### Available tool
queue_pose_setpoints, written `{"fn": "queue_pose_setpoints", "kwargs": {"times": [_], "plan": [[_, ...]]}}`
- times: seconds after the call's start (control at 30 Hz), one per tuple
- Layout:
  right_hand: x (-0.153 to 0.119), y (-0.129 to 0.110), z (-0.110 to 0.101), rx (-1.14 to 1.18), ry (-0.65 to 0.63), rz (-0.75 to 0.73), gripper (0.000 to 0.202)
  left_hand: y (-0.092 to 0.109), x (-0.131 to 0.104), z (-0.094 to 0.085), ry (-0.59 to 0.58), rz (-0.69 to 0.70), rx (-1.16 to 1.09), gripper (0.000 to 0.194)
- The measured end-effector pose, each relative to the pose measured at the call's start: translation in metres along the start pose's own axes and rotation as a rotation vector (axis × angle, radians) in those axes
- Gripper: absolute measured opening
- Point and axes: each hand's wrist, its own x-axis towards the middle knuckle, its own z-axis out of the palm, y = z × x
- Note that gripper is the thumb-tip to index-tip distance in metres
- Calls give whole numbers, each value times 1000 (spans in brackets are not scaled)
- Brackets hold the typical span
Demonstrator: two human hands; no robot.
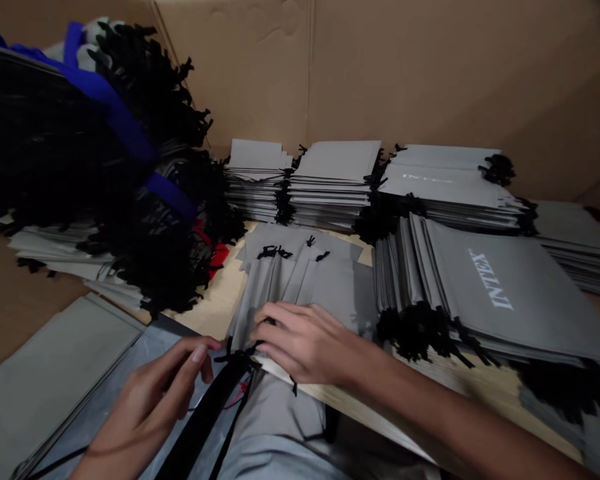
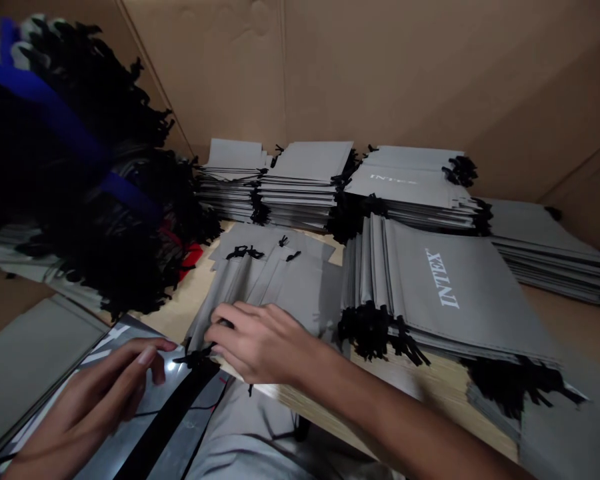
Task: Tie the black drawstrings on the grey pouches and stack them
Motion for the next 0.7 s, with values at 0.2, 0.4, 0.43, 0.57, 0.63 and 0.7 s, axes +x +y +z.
{"fn": "queue_pose_setpoints", "kwargs": {"times": [0.2, 0.4, 0.43, 0.57, 0.63, 0.7], "plan": [[3, 3, 0, 97, 26, 45, 24, -3, 0, 11, -8, 72, 86, 42], [11, 6, -26, 342, 134, 129, 23, -2, -5, 15, 46, 77, 112, 33], [11, 7, -32, 367, 153, 153, 22, -5, -5, 14, 45, 118, 120, 32], [11, 7, -45, 321, 173, 204, 24, -11, 0, 11, 46, 256, 197, 29], [10, 6, -46, 290, 151, 193, 24, -12, 1, 11, 71, 263, 231, 29], [11, 4, -42, 264, 107, 172, 24, -11, 0, 11, 83, 270, 248, 29]]}}
